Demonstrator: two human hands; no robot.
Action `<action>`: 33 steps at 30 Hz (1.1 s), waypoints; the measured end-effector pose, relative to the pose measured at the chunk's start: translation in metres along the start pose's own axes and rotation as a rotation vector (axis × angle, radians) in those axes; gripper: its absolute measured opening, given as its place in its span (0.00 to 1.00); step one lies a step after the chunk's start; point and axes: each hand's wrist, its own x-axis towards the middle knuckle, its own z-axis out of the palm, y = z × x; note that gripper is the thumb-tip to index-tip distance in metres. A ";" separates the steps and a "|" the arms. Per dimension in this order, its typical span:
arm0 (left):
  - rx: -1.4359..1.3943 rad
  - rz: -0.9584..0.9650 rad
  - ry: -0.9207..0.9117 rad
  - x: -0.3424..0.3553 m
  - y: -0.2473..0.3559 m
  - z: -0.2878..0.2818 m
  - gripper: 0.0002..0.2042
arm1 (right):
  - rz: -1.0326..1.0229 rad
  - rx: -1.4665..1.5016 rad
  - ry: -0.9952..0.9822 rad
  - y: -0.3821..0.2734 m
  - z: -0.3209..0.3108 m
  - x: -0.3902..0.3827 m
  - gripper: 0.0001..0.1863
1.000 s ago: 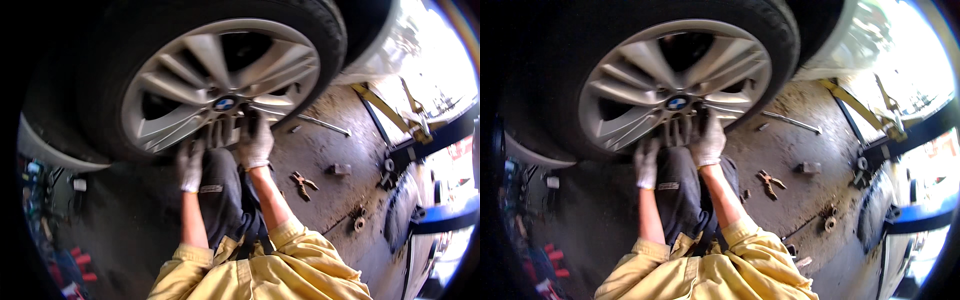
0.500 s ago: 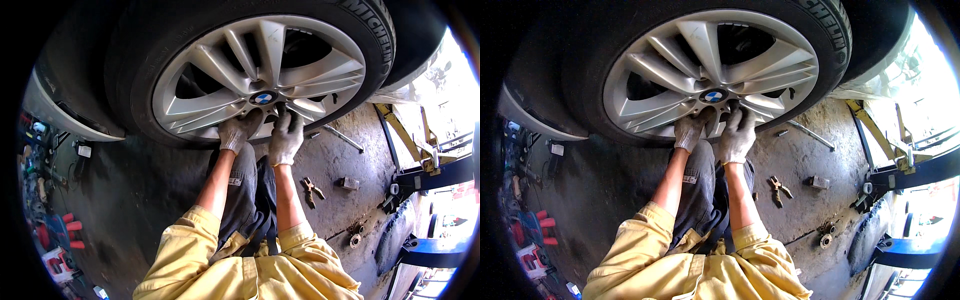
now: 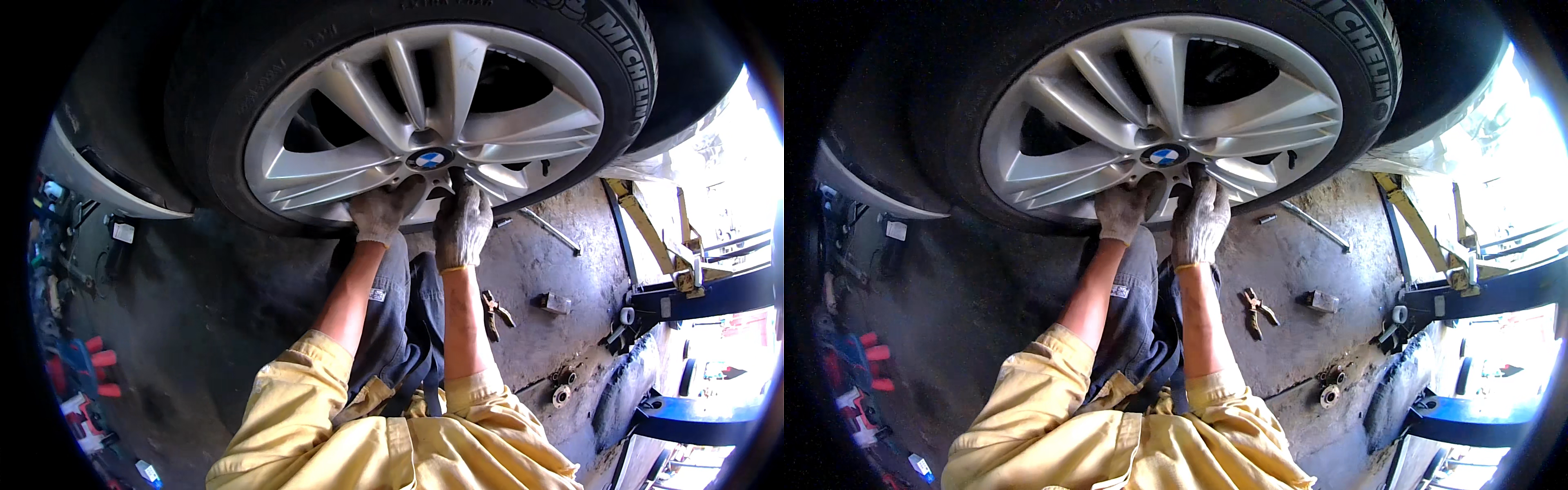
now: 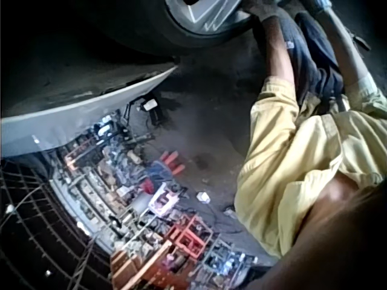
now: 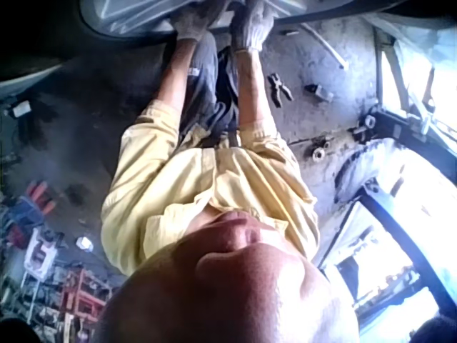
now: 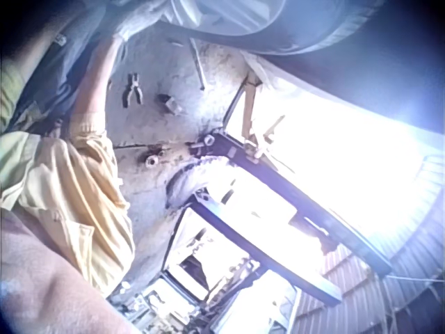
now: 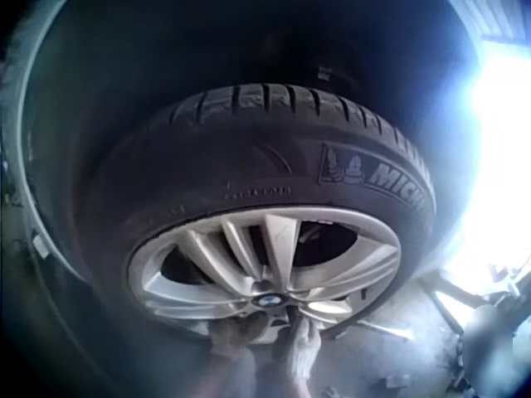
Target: The person lifts a car tire and mounts it onto the wheel hub of a vehicle raised on a lift. They then insert lug nuts by hand into the wheel studs and tighten them sequentially using a lug wrench.
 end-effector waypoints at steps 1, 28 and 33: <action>0.014 -0.009 -0.004 0.000 -0.002 0.001 0.32 | -0.413 -0.349 0.054 0.001 -0.005 0.003 0.14; 0.124 -0.041 -0.077 -0.005 0.020 -0.008 0.33 | -0.263 -0.451 -0.303 0.021 -0.008 0.011 0.10; 0.026 -0.235 -0.319 0.000 0.025 -0.014 0.37 | 0.042 0.067 0.034 0.014 -0.001 0.004 0.24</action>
